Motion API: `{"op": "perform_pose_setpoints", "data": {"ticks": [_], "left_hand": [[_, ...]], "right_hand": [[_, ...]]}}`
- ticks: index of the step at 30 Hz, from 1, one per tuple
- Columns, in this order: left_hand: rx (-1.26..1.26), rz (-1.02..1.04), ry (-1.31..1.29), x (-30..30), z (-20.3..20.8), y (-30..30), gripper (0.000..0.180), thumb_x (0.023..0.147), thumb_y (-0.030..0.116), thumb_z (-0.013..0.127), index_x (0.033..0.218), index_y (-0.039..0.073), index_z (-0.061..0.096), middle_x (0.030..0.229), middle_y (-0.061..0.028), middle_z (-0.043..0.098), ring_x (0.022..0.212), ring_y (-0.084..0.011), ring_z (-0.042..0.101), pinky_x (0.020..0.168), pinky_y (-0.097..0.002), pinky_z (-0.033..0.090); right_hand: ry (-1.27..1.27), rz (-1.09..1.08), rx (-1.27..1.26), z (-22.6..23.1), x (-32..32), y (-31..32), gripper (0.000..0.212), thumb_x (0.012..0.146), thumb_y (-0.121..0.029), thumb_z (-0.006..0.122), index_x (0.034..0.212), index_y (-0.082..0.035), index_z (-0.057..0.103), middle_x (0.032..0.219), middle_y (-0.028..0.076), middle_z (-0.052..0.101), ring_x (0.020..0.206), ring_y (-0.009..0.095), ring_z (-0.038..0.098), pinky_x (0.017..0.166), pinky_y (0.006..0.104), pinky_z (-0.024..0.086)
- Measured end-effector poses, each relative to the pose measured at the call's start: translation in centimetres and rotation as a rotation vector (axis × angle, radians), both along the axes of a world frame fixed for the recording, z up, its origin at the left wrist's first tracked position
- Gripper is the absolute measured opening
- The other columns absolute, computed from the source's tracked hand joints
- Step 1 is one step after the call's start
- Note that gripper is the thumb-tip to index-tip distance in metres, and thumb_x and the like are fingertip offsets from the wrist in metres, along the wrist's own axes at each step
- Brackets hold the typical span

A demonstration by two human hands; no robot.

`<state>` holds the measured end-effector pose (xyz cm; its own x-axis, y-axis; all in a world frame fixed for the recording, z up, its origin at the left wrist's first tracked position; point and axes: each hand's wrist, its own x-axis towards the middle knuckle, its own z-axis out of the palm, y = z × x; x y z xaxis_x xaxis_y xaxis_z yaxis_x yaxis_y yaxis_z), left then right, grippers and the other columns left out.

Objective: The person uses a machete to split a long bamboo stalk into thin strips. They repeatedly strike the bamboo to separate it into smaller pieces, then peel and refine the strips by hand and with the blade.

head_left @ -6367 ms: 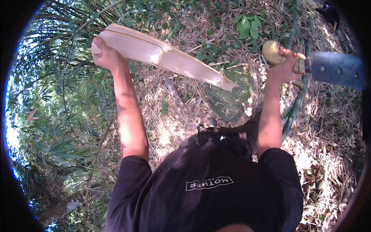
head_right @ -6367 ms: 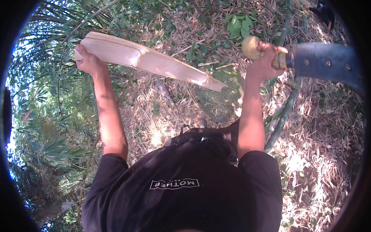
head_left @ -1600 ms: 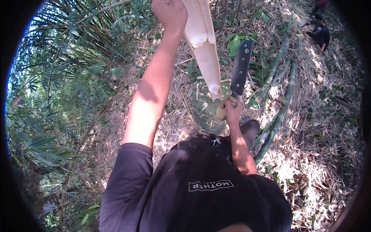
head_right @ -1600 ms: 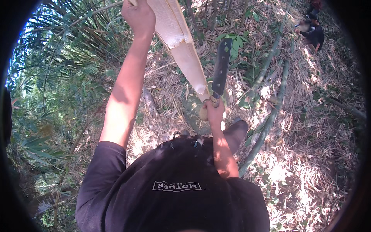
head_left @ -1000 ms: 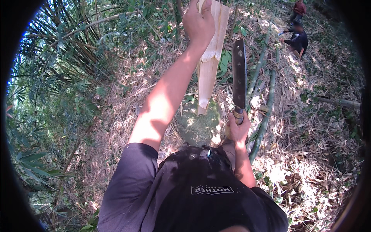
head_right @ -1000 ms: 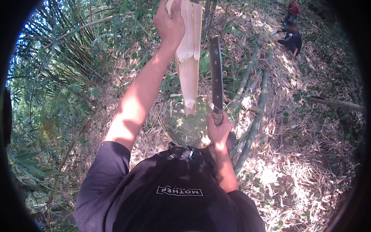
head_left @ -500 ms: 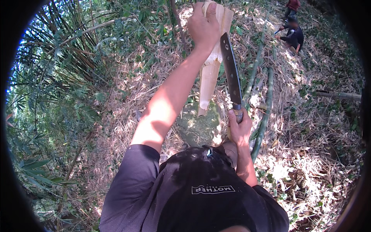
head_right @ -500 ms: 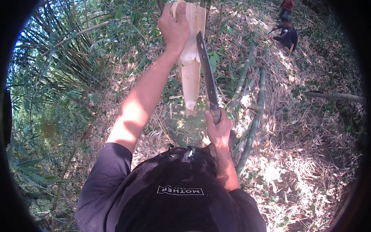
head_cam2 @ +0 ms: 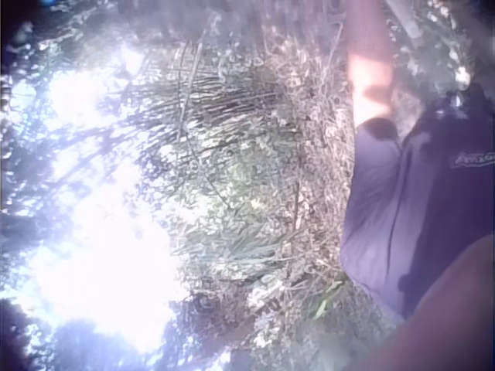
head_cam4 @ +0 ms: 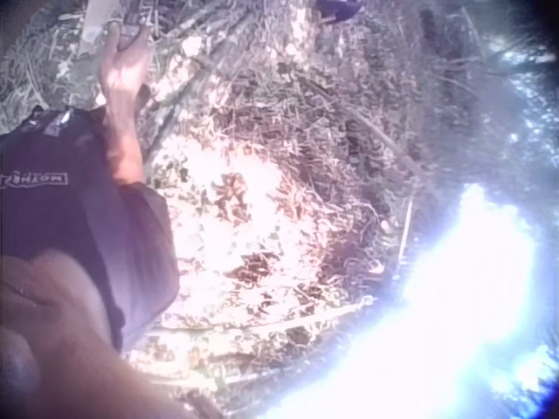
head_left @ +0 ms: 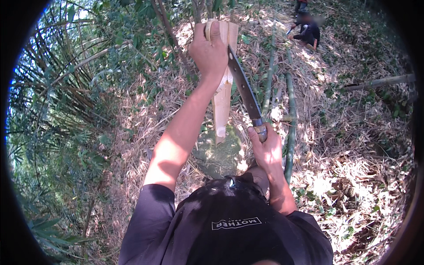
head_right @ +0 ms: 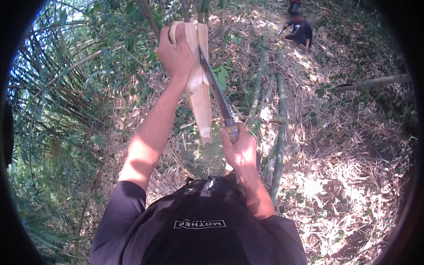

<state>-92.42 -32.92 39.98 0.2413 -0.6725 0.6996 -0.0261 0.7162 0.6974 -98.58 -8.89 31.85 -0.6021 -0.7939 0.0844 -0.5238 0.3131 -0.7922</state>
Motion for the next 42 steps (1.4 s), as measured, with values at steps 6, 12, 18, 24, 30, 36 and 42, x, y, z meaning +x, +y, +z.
{"op": "perform_pose_setpoints", "data": {"ticks": [6,12,18,24,30,36,42], "left_hand": [[-0.045,-0.114,-0.007,-1.3,0.3,3.3,0.041,0.103,0.041,0.059,0.095,0.001,0.062,0.074,-0.0078,0.064,0.067,-0.0142,0.057,0.065,-0.0334,0.046],[-0.036,-0.185,0.000,-2.1,0.5,5.6,0.043,0.104,0.041,0.058,0.094,0.000,0.058,0.072,-0.0068,0.061,0.068,-0.0136,0.054,0.064,-0.0338,0.044],[-0.112,-0.246,-0.003,-0.8,-0.3,3.1,0.041,0.103,0.040,0.058,0.092,0.001,0.052,0.073,-0.0088,0.059,0.063,-0.0188,0.055,0.059,-0.0360,0.043],[-0.227,-0.990,0.074,2.8,-0.7,-0.8,0.060,0.103,0.061,0.045,0.106,0.002,0.057,0.104,-0.0077,0.065,0.095,-0.0166,0.061,0.077,-0.0349,0.047],[-0.371,-0.697,-0.089,3.3,3.2,-10.2,0.054,0.104,0.056,0.041,0.114,0.008,0.063,0.116,-0.0107,0.065,0.114,-0.0251,0.058,0.102,-0.0434,0.043],[-0.701,-0.111,-0.865,-1.6,-4.9,-11.6,0.052,0.100,0.055,0.048,0.130,0.014,0.062,0.133,-0.0177,0.053,0.133,-0.0353,0.044,0.111,-0.0531,0.036],[-0.853,0.153,-0.652,-2.0,3.7,-8.2,0.056,0.096,0.049,0.056,0.134,0.007,0.053,0.128,-0.0221,0.056,0.118,-0.0404,0.052,0.101,-0.0490,0.042]], "right_hand": [[0.011,0.055,-0.038,2.5,-1.9,-1.6,0.047,0.093,-0.037,0.067,0.116,0.004,0.061,0.073,0.027,0.066,0.075,0.044,0.069,0.068,0.0489,0.051],[0.140,0.110,0.034,1.5,-3.8,-5.5,0.047,0.092,-0.034,0.067,0.111,0.008,0.061,0.091,0.032,0.068,0.093,0.048,0.068,0.083,0.0506,0.052],[0.146,0.124,0.111,2.0,-2.9,-6.7,0.049,0.091,-0.034,0.066,0.110,0.010,0.059,0.095,0.035,0.068,0.099,0.050,0.066,0.088,0.0524,0.052],[0.170,0.172,0.187,2.2,-2.2,-6.5,0.045,0.090,-0.037,0.067,0.109,0.004,0.062,0.089,0.028,0.069,0.092,0.046,0.068,0.081,0.0500,0.052],[0.192,0.250,0.182,2.5,-1.0,-6.4,0.041,0.090,-0.036,0.067,0.104,0.003,0.062,0.086,0.027,0.068,0.086,0.045,0.068,0.078,0.0490,0.051],[0.127,0.243,0.213,3.2,-0.9,-6.4,0.045,0.090,-0.034,0.067,0.109,0.007,0.061,0.084,0.028,0.067,0.084,0.044,0.068,0.078,0.0488,0.051],[0.165,0.167,0.186,2.1,-2.3,-5.5,0.043,0.090,-0.033,0.068,0.106,0.006,0.062,0.082,0.025,0.068,0.081,0.041,0.069,0.075,0.0467,0.051]]}}
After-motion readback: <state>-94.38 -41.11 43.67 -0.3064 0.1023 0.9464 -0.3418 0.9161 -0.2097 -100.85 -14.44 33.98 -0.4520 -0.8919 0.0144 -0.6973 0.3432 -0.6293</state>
